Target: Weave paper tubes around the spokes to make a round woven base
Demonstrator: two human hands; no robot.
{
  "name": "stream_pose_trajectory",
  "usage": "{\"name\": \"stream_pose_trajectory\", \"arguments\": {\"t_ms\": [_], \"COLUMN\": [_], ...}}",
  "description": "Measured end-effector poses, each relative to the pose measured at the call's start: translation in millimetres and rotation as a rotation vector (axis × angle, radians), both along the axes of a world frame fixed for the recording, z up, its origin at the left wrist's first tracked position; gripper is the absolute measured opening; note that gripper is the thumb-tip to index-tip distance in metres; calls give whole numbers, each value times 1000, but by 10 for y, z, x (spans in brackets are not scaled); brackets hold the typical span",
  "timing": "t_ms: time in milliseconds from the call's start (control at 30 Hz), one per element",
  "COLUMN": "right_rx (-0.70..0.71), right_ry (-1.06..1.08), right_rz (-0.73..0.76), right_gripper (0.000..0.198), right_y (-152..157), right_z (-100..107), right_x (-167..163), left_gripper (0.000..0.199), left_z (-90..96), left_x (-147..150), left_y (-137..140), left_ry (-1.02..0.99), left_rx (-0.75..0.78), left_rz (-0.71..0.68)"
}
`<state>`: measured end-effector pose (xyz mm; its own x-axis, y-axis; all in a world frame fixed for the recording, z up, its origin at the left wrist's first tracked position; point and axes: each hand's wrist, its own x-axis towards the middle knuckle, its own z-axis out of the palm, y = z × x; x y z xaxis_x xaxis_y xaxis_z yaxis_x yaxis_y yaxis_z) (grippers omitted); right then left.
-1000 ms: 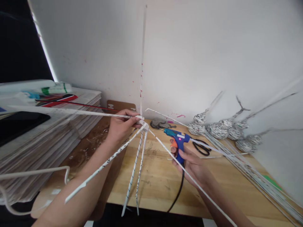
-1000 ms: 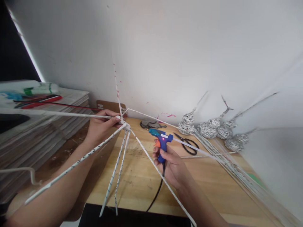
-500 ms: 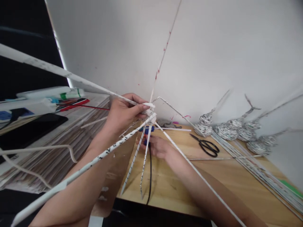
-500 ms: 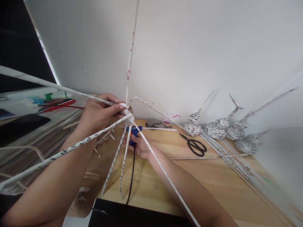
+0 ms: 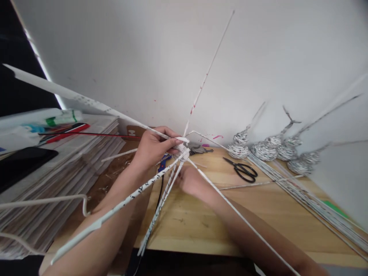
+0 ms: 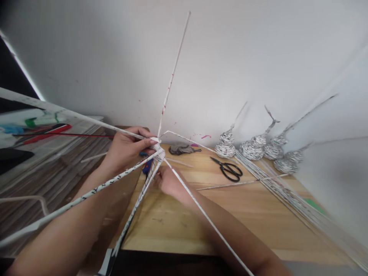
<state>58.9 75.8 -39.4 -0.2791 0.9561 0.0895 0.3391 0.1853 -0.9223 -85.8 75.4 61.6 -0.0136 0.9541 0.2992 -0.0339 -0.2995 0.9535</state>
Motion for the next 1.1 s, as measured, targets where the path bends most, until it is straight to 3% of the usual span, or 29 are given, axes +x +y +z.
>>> {"name": "stream_pose_trajectory", "arguments": {"t_ms": [33,100,167,233,333,433,500,667,767,900,1100], "right_rx": [44,308,372,356,341,348,373,707,914,1033,1033], "right_ry": [-79,-510,-744,-791,-771,-692,-602,-551,-642,-755,-815], "right_rz": [54,131,119,116,106,74,26,-42,-57,-94,-95], "right_gripper": [19,17,22,19,6,12,13,10,11,13,15], "right_y": [-47,-119,-170,-219,-293,-338,-345,-352,-381,-437,-466], "right_z": [18,33,18,-24,-77,-1,168,789,1009,1036,966], "right_x": [218,685,1121,1445,1660,1635,1550,1215,1046,1002,1027], "left_gripper": [29,31,32,32,31,29,28,24,21,22,22], "left_z": [-33,-115,-224,-352,-540,-670,-717,-764,-767,-752,-739], "left_x": [27,89,147,184,185,145,123,122,127,128,144], "left_y": [5,14,30,61,126,179,192,179,171,167,149], "left_ry": [-7,-11,-11,-20,-42,-30,-7,14,2,-19,-33], "left_rx": [-17,-52,-73,-83,-95,-74,-49,27,36,34,19], "left_rz": [-22,-60,-85,-99,-116,-92,-50,4,15,32,33]}}
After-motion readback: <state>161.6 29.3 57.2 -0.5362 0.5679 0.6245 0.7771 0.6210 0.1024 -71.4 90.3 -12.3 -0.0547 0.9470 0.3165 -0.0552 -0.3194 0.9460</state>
